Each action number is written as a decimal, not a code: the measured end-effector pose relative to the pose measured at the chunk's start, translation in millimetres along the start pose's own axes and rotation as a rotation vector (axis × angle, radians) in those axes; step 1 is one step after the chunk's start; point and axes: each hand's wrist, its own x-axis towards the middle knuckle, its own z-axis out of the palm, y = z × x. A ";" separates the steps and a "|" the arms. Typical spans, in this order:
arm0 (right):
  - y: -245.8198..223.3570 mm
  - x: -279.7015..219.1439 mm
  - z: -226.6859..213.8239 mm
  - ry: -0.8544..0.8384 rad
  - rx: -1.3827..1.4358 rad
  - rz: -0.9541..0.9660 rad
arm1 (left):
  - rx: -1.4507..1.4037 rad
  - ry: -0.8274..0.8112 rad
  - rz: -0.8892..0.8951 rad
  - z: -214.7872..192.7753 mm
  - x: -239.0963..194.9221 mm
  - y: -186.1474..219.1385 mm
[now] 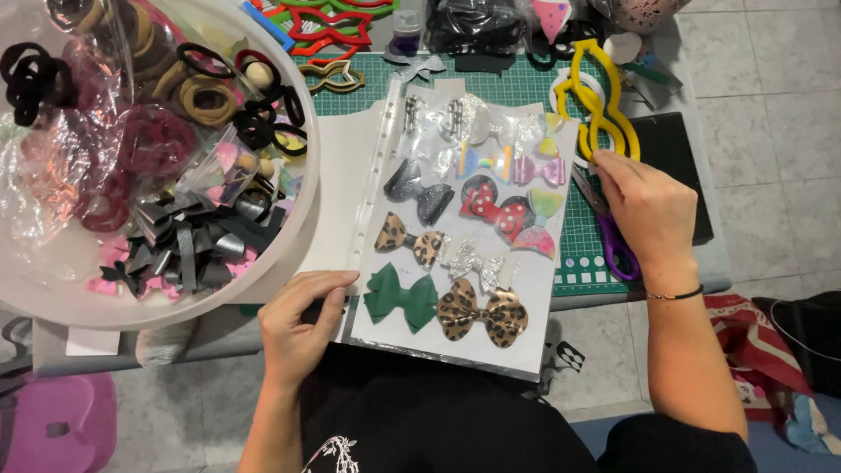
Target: Tracing a bow-shaped template onto a sheet of material using a pen
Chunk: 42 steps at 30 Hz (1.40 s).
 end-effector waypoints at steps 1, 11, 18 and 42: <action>0.0 -0.4 0.0 0.001 0.001 -0.001 | 0.001 0.002 -0.001 0.1 0.1 0.1; -0.4 2.3 -7.1 -0.009 0.017 0.008 | 0.003 0.014 0.006 -0.5 1.0 3.5; 12.6 44.0 -36.5 0.076 0.087 -0.090 | 0.024 0.003 -0.008 -2.4 -0.4 -1.3; -69.9 294.1 59.3 0.134 0.341 -0.439 | -0.010 0.004 0.063 -5.3 6.5 -5.1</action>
